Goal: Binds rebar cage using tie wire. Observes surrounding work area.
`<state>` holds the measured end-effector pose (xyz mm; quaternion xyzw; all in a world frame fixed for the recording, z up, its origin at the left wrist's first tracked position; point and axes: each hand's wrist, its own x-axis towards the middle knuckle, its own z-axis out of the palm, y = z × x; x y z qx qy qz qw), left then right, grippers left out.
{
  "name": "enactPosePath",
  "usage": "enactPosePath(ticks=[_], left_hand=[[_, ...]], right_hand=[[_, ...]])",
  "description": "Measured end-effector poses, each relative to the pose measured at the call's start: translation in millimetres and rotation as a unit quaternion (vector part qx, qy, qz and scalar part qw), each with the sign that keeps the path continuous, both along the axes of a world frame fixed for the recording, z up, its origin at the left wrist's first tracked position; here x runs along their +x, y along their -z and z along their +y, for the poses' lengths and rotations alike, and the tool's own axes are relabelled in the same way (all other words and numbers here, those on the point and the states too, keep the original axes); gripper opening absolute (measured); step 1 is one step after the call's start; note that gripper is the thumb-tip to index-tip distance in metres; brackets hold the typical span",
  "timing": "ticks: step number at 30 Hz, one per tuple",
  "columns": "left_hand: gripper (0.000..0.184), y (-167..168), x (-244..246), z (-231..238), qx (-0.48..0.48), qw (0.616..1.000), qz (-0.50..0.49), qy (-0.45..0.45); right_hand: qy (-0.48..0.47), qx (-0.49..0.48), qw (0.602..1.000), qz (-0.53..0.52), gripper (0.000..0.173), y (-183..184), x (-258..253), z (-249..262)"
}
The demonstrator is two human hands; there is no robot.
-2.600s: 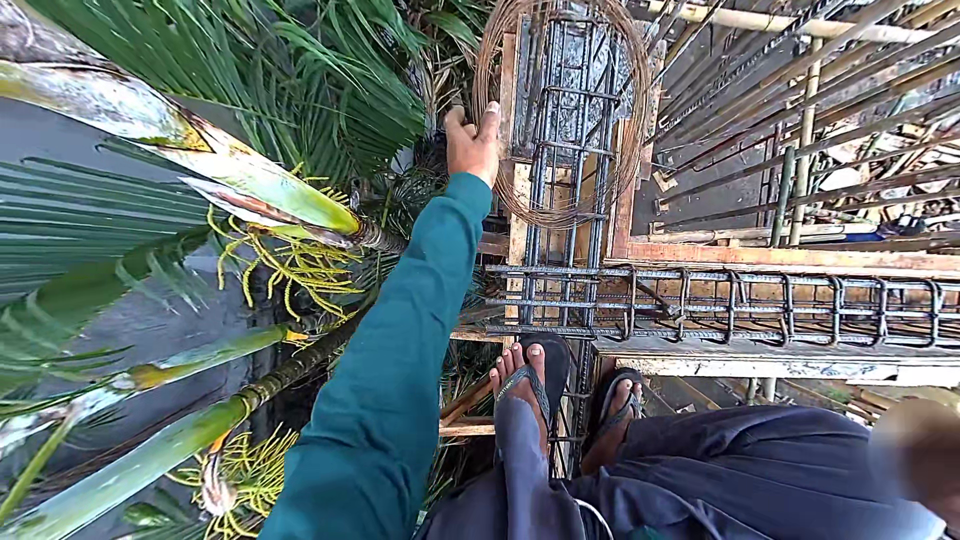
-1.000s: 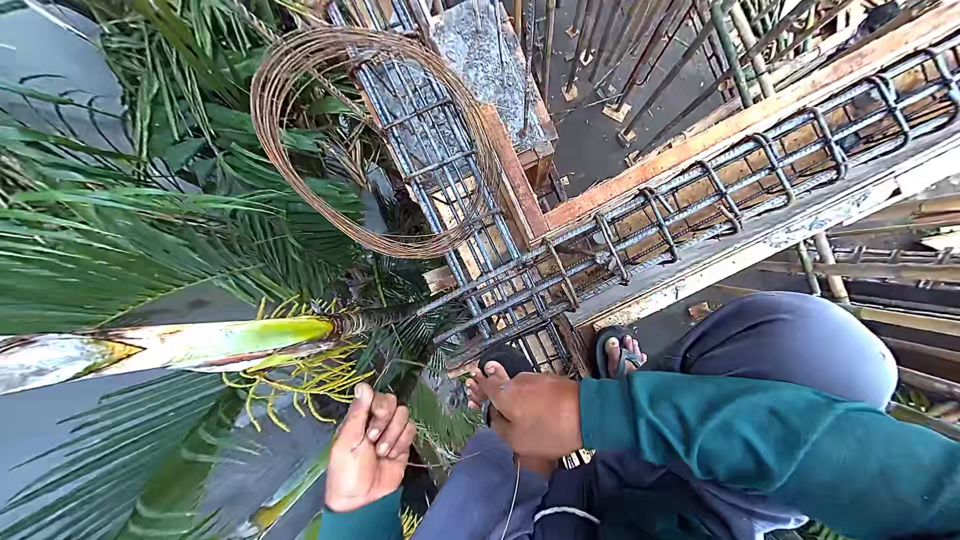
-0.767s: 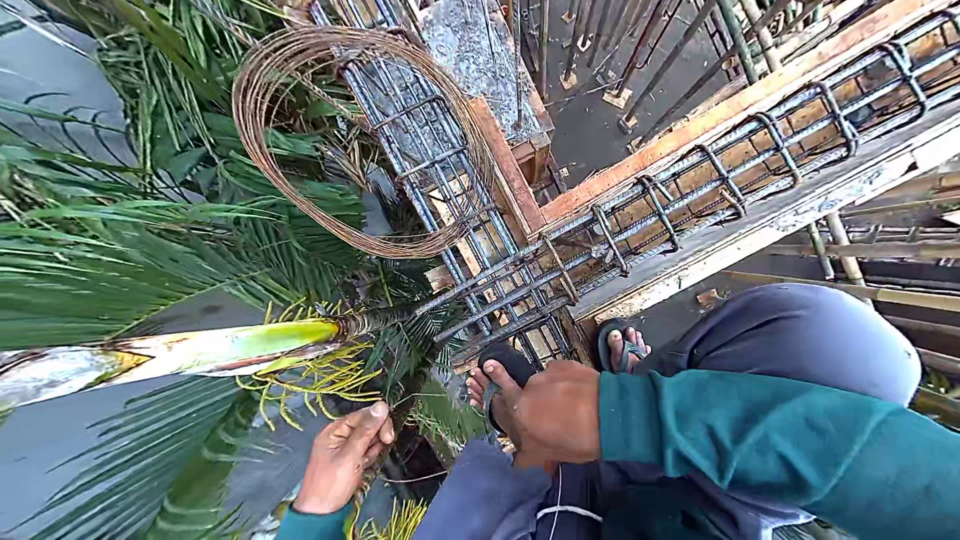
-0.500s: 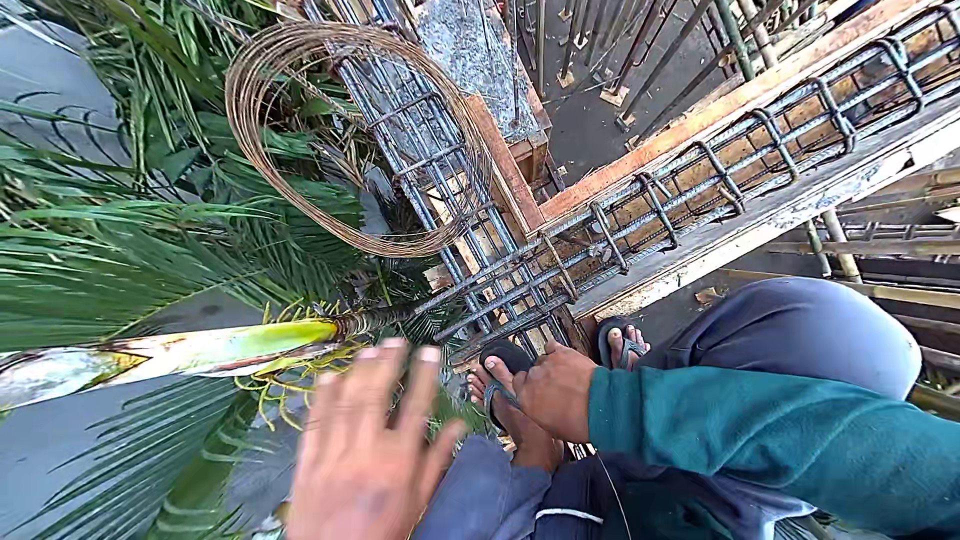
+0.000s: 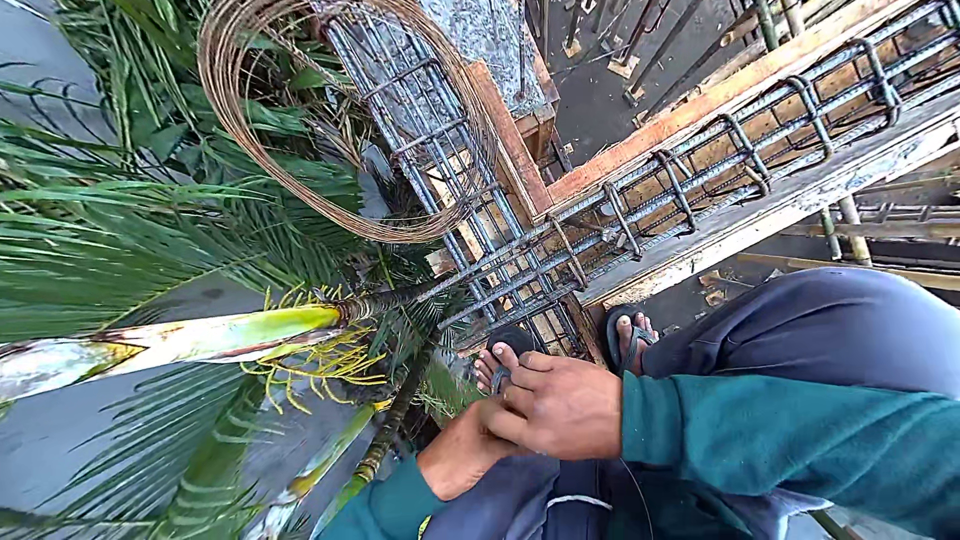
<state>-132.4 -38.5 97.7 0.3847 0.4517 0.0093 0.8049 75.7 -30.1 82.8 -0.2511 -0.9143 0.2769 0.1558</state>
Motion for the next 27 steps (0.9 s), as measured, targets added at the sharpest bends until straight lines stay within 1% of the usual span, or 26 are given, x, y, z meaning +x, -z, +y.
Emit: enactPosePath(ticks=[2, 5, 6, 7, 8, 9, 12, 14, 16, 19, 21, 22, 23, 25, 27], left_hand=[[0.017, 1.2, -2.3, -2.2, 0.063, 0.996, 0.068, 0.013], [0.030, -3.5, -7.2, 3.5, 0.158, 0.973, 0.152, 0.076], [0.038, -3.4, -9.6, 4.5, 0.208, 0.958, 0.173, 0.096], [0.050, -2.1, -12.5, 5.1, 0.263, 0.938, 0.190, 0.120], [0.058, -0.1, -14.8, 5.2, 0.320, 0.916, 0.198, 0.139], [0.061, 1.8, -16.1, 5.3, 0.366, 0.896, 0.201, 0.153], [0.058, 5.1, -15.8, 6.2, 0.460, 0.847, 0.208, 0.167], [0.056, 7.8, -16.9, 7.7, 0.486, 0.831, 0.214, 0.168], [0.057, 12.2, -19.1, 7.4, 0.491, 0.826, 0.220, 0.167], [0.057, 18.4, -22.4, 1.9, 0.486, 0.826, 0.225, 0.176], [0.056, 22.3, -23.9, -5.5, 0.502, 0.809, 0.234, 0.195], [0.056, 24.2, -23.4, -9.0, 0.513, 0.799, 0.243, 0.199], [0.055, 25.3, -22.4, -11.2, 0.525, 0.789, 0.252, 0.197], [0.051, 23.7, -21.1, -11.7, 0.542, 0.774, 0.270, 0.184], [0.051, 19.6, -21.6, -7.4, 0.556, 0.760, 0.286, 0.175]], right_hand=[[0.016, -0.027, 0.999, -0.029, 0.019, -3.6, -2.4, 6.6], [0.007, -0.098, 0.991, -0.093, 0.016, -15.1, -3.5, 16.8], [0.001, -0.109, 0.988, -0.110, 0.017, -17.8, -3.2, 18.5], [-0.002, -0.107, 0.987, -0.121, 0.019, -18.9, -2.8, 18.9], [-0.005, -0.102, 0.986, -0.129, 0.021, -19.3, -2.1, 19.4], [-0.007, -0.095, 0.986, -0.134, 0.020, -18.9, -0.9, 20.2], [-0.022, -0.107, 0.983, -0.146, 0.016, -14.7, 4.2, 25.4], [-0.026, -0.109, 0.982, -0.149, 0.019, -7.9, 6.2, 28.6], [-0.041, -0.132, 0.977, -0.160, 0.023, -4.6, 7.8, 32.8], [-0.074, -0.198, 0.961, -0.181, 0.026, -5.4, 6.8, 37.1], [-0.085, -0.255, 0.945, -0.185, 0.022, -6.3, 4.7, 37.5], [-0.087, -0.265, 0.942, -0.188, 0.021, -6.1, 4.1, 36.8], [-0.083, -0.257, 0.944, -0.188, 0.022, -5.1, 3.7, 35.0], [-0.060, -0.191, 0.964, -0.177, 0.023, -0.8, 3.0, 29.3], [-0.025, -0.143, 0.977, -0.156, 0.023, 1.4, 3.3, 28.4]])
